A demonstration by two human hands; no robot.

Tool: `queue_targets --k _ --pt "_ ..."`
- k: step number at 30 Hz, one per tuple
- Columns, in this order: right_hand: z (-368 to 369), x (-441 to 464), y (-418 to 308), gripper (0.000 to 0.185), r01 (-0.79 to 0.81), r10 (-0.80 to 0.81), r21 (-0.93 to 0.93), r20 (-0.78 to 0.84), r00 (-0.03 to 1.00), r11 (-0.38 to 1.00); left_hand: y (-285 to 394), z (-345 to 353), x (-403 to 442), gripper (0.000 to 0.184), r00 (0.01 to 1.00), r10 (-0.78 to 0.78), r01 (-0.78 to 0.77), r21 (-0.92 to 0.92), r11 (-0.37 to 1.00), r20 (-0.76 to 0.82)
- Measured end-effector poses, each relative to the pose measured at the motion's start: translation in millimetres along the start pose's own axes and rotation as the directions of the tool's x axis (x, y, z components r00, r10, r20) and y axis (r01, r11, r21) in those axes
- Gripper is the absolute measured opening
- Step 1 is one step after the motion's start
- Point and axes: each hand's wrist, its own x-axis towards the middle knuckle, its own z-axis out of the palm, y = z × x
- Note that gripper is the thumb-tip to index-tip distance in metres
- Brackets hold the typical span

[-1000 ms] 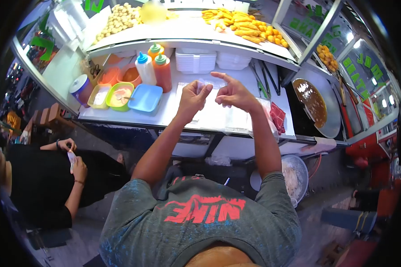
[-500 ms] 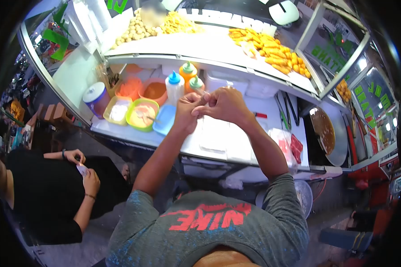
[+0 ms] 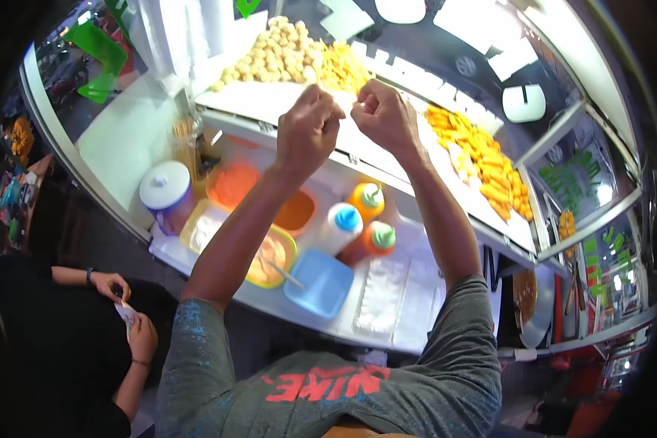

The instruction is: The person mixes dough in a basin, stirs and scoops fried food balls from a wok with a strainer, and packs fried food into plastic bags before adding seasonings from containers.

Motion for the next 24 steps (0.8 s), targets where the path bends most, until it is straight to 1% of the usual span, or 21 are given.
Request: queue_targets --k 1,2,3,4,5,6,7,8,10,11,12,13,14,16,17,19,20,21,22,23,24 --pt "8 20 8 0.017 -0.022 0.021 -0.077 -0.020 1.000 0.997 -22 -1 6 0.013 0.999 0.044 -0.042 0.066 0.997 -0.024" --pt "23 44 30 0.014 0.020 -0.035 -0.123 -0.124 0.992 0.992 -45 -2 10 0.014 0.995 0.088 -0.081 0.133 0.988 -0.044" --pt "30 73 57 0.016 -0.028 0.027 -0.062 -0.019 0.999 0.998 -65 -5 16 0.014 0.990 0.128 -0.114 0.197 0.974 -0.055" --pt "39 94 76 0.018 -0.088 0.088 -0.008 0.095 0.992 0.996 -81 -11 21 0.016 0.995 0.090 -0.076 0.227 0.971 -0.051" --pt "56 103 87 0.020 -0.103 0.074 0.215 0.138 0.988 0.971 -99 -13 23 0.016 0.998 -0.012 0.022 0.173 0.985 -0.059" --pt "74 112 95 0.022 -0.120 0.047 0.429 0.176 0.983 0.895 -117 -13 25 0.016 0.992 -0.112 0.118 0.121 0.986 -0.060" --pt "82 123 90 0.024 -0.136 0.006 0.620 0.208 0.978 0.773 -128 -13 26 0.016 0.962 -0.274 0.273 -0.036 0.961 -0.016" --pt "90 128 83 0.039 -0.227 -0.035 0.677 0.350 0.936 0.701 -145 -8 24 0.017 0.957 -0.292 0.291 -0.071 0.954 0.004" --pt "102 118 39 0.051 0.016 -0.230 0.639 0.252 0.940 0.769 -157 2 25 0.018 0.954 -0.296 0.301 -0.198 0.933 0.055" --pt "109 123 35 0.056 0.087 -0.289 0.578 0.266 0.920 0.811 -155 9 27 0.019 0.952 -0.303 0.305 -0.253 0.918 0.047" --pt "115 127 33 0.061 0.162 -0.343 0.513 0.282 0.896 0.843 -156 14 31 0.018 0.972 -0.232 0.234 -0.250 0.940 0.039" --pt "120 131 28 0.060 0.129 -0.295 0.519 0.252 0.922 0.845 -156 15 33 0.019 0.976 -0.213 0.218 -0.197 0.956 0.049" --pt "122 136 33 0.054 0.184 -0.334 0.501 0.228 0.914 0.845 -156 16 35 0.019 0.979 -0.194 0.201 -0.144 0.969 0.059" --pt "122 141 39 0.039 0.211 -0.341 0.431 0.249 0.907 0.877 -161 21 36 0.016 0.994 -0.100 0.103 -0.080 0.991 0.041" --pt "118 140 41 0.035 0.216 -0.298 0.303 0.259 0.919 0.928 -162 23 37 0.015 0.998 -0.047 0.049 -0.054 0.997 0.039" --pt "107 138 40 0.026 0.207 -0.207 0.026 0.272 0.940 0.978 -162 20 33 0.012 0.992 0.026 -0.051 0.194 0.980 0.126" --pt "108 142 47 0.021 0.180 -0.183 0.037 0.186 0.965 0.983 -161 20 33 0.012 0.984 0.059 -0.111 0.312 0.943 0.170" --pt "106 145 52 0.024 0.166 -0.171 0.043 0.240 0.956 0.985 -159 22 33 0.011 0.987 -0.032 -0.026 0.350 0.936 0.159" --pt "105 151 57 0.028 0.156 -0.165 0.051 0.291 0.943 0.986 -161 25 34 0.012 0.991 -0.034 -0.014 0.350 0.937 0.129" --pt "112 158 70 0.035 0.002 -0.139 0.290 0.454 0.880 0.957 -168 28 36 0.012 0.995 -0.031 -0.005 0.353 0.936 0.099" --pt "124 165 91 0.043 -0.189 -0.162 0.479 0.600 0.784 0.857 -173 29 38 0.014 0.997 -0.028 0.002 0.355 0.935 0.069"
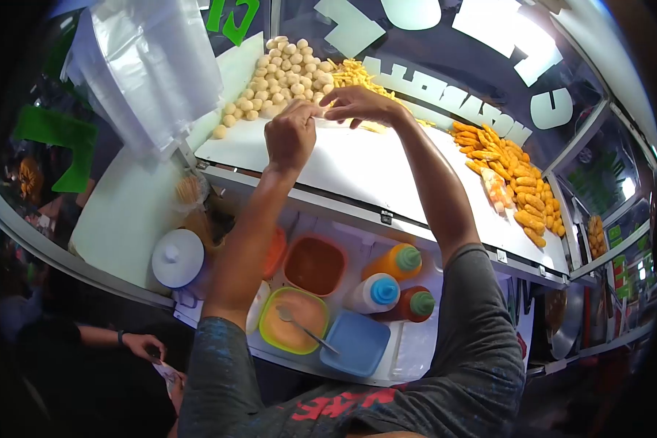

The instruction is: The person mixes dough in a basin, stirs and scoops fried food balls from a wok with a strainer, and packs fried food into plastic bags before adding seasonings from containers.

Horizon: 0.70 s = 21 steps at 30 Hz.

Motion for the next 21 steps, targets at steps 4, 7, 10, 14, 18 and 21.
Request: queue_targets --k 4,7,10,14,18,21 --pt "4 30 91 0.036 -0.273 0.093 -0.863 -0.258 0.962 0.426 -22 -6 -3 0.018 0.996 -0.088 0.087 -0.023 0.996 -0.023" --pt "19 47 126 0.028 -0.243 0.059 -0.942 -0.236 0.970 0.231 -29 3 -2 0.020 0.992 -0.123 0.124 -0.080 0.989 0.014" --pt "0 47 120 0.022 -0.268 0.166 -0.886 -0.220 0.961 0.378 -29 13 1 0.020 0.985 -0.160 0.165 -0.085 0.983 0.058" --pt "-95 -12 80 0.016 -0.304 0.323 -0.745 -0.126 0.938 0.594 -31 33 8 0.022 0.954 -0.247 0.268 -0.118 0.956 0.171" --pt "-113 -46 128 0.014 -0.519 0.620 -0.705 -0.143 0.772 0.483 -28 64 10 0.030 0.917 -0.252 0.295 -0.098 0.951 0.308" --pt "-62 -27 197 0.018 -0.405 0.241 -0.530 -0.351 0.905 0.745 -17 83 12 0.032 0.808 -0.383 0.440 -0.028 0.897 0.448"
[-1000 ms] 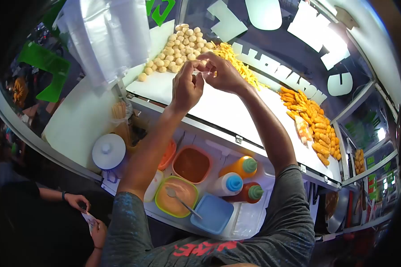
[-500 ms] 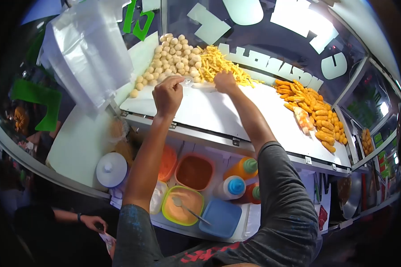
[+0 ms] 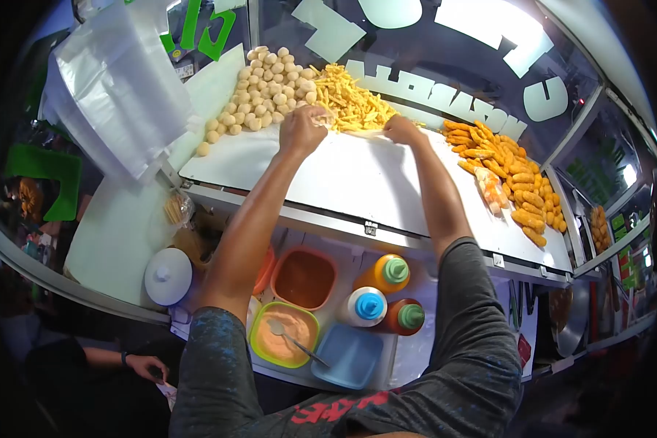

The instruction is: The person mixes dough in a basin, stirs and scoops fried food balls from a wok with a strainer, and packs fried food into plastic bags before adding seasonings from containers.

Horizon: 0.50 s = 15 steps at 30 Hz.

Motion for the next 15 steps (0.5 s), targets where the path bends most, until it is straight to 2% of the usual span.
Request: queue_targets --k 1,3,4,7,9,11,13,14,15 --pt "27 10 7 0.020 0.123 -0.117 0.017 -0.194 0.974 0.992 2 4 4 0.033 0.998 -0.052 0.051 0.012 0.999 0.037" --pt "37 3 -12 0.020 0.031 0.010 0.144 -0.273 0.962 0.989 2 12 9 0.034 0.981 -0.161 0.158 0.037 0.987 0.111" --pt "36 1 -20 0.020 -0.011 0.075 0.207 -0.304 0.950 0.978 1 16 13 0.036 0.979 -0.163 0.157 0.058 0.986 0.118" --pt "0 -1 -26 0.020 0.064 0.025 0.265 -0.320 0.947 0.962 -8 27 32 0.037 0.954 -0.249 0.237 0.085 0.968 0.167" --pt "-24 12 -19 0.020 0.316 -0.234 0.092 -0.488 0.841 0.944 -20 46 50 0.039 0.955 -0.281 0.279 0.038 0.960 0.096" --pt "-74 3 -48 0.016 0.284 -0.254 0.005 -0.435 0.864 0.959 -17 54 61 0.041 0.950 -0.311 0.311 -0.021 0.950 0.016" --pt "-114 -6 -86 0.019 0.191 -0.297 -0.335 -0.302 0.906 0.923 1 58 66 0.044 0.940 -0.334 0.328 -0.094 0.940 -0.068" --pt "-125 -9 -99 0.017 0.175 -0.342 -0.457 -0.312 0.886 0.872 -15 78 80 0.047 0.919 -0.380 0.353 -0.203 0.913 -0.111" --pt "-133 -9 -110 0.017 0.157 -0.391 -0.569 -0.315 0.865 0.807 -15 81 81 0.049 0.925 -0.359 0.315 -0.282 0.906 -0.122"
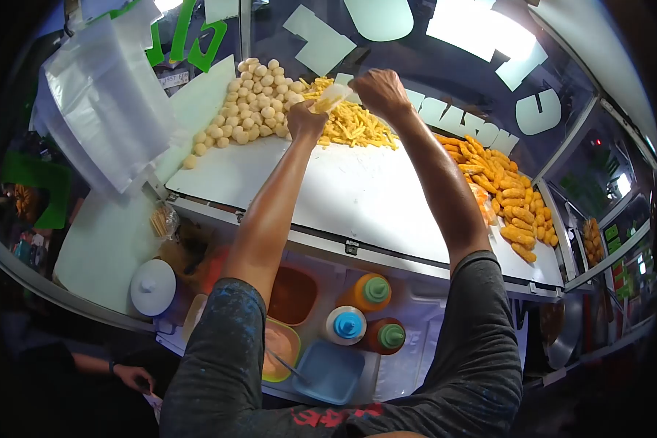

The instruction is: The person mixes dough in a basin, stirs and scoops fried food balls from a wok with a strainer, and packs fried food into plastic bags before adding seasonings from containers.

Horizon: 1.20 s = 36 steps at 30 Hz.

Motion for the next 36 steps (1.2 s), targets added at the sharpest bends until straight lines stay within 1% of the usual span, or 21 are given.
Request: queue_targets --k 1,2,3,4,5,6,7,8,9,13,18,20,22,24,27,28,29,30,31,33,36 --pt "-4 3 -3 0.016 0.040 -0.044 -0.117 -0.027 0.999 0.992 -3 0 -2 0.053 1.000 0.020 -0.020 -0.078 0.997 -0.005" --pt "-1 -1 9 0.014 -0.070 0.070 -0.004 0.056 0.996 0.998 -6 -2 -5 0.056 0.999 0.038 -0.039 -0.154 0.987 -0.012" --pt "9 -9 24 0.012 -0.186 0.189 -0.034 0.158 0.969 0.982 -4 -10 -13 0.058 0.998 0.068 -0.068 -0.196 0.978 -0.007" --pt "35 -33 38 0.011 -0.217 0.215 0.075 0.037 0.976 0.973 1 -21 -18 0.058 0.998 0.035 -0.022 -0.254 0.967 0.049" --pt "74 -36 58 0.012 -0.337 0.260 0.056 0.524 0.811 0.940 6 -30 -24 0.058 0.994 0.005 0.028 -0.308 0.951 0.107" --pt "85 -52 54 0.015 -0.269 0.153 0.104 0.606 0.781 0.958 11 -39 -29 0.057 0.986 -0.021 0.081 -0.360 0.929 0.166" --pt "190 -60 70 0.017 -0.416 0.261 0.192 0.534 0.804 0.889 14 -45 -33 0.057 0.977 -0.005 0.084 -0.359 0.929 0.214" --pt "207 -73 53 0.018 -0.488 0.360 0.320 0.384 0.851 0.812 13 -46 -35 0.056 0.976 0.017 0.066 -0.369 0.927 0.218" --pt "179 -81 29 0.018 -0.482 0.334 0.445 0.372 0.866 0.755 11 -45 -35 0.056 0.974 0.040 0.048 -0.377 0.925 0.222" --pt "166 -74 13 0.019 -0.451 0.403 0.527 0.212 0.890 0.720 -5 -34 -33 0.054 0.978 0.095 -0.022 -0.362 0.932 0.186" --pt "97 -34 40 0.015 -0.194 0.251 0.568 -0.023 0.968 0.800 -1 -12 -11 0.048 0.977 0.090 -0.047 -0.217 0.975 0.191" --pt "57 -15 38 0.016 -0.138 0.159 0.446 -0.010 0.987 0.884 4 3 -4 0.046 0.987 0.041 -0.010 -0.199 0.980 0.155" --pt "19 -7 27 0.014 -0.013 0.023 0.146 -0.064 0.998 0.989 12 8 0 0.048 0.989 0.014 0.008 -0.150 0.989 0.148" --pt "6 -2 36 0.016 -0.101 0.102 -0.099 0.011 0.995 0.990 -7 23 10 0.055 0.998 -0.017 0.032 -0.260 0.965 0.059" --pt "52 -34 88 0.016 -0.336 0.359 -0.132 0.232 0.904 0.932 -1 1 -9 0.060 0.992 -0.034 0.082 -0.412 0.907 0.123" --pt "64 -49 101 0.025 -0.348 0.412 -0.221 0.543 0.732 0.911 3 -8 -16 0.060 0.985 -0.031 0.098 -0.409 0.907 0.167" --pt "107 -65 121 0.026 -0.324 0.361 -0.185 0.666 0.653 0.928 9 -17 -22 0.059 0.978 -0.029 0.113 -0.409 0.905 0.206" --pt "108 -84 106 0.023 -0.512 0.443 -0.079 0.625 0.643 0.855 10 -21 -25 0.059 0.969 -0.030 0.132 -0.409 0.903 0.246" --pt "151 -97 103 0.019 -0.586 0.518 0.036 0.426 0.741 0.809 6 -21 -24 0.058 0.969 -0.008 0.110 -0.404 0.908 0.247" --pt "207 -100 88 0.020 -0.603 0.494 0.247 0.386 0.779 0.759 9 -20 -28 0.056 0.969 0.016 0.085 -0.393 0.915 0.246" --pt "208 -95 58 0.020 -0.506 0.445 0.530 0.250 0.860 0.680 11 -19 -27 0.053 0.967 0.036 0.064 -0.375 0.925 0.254"
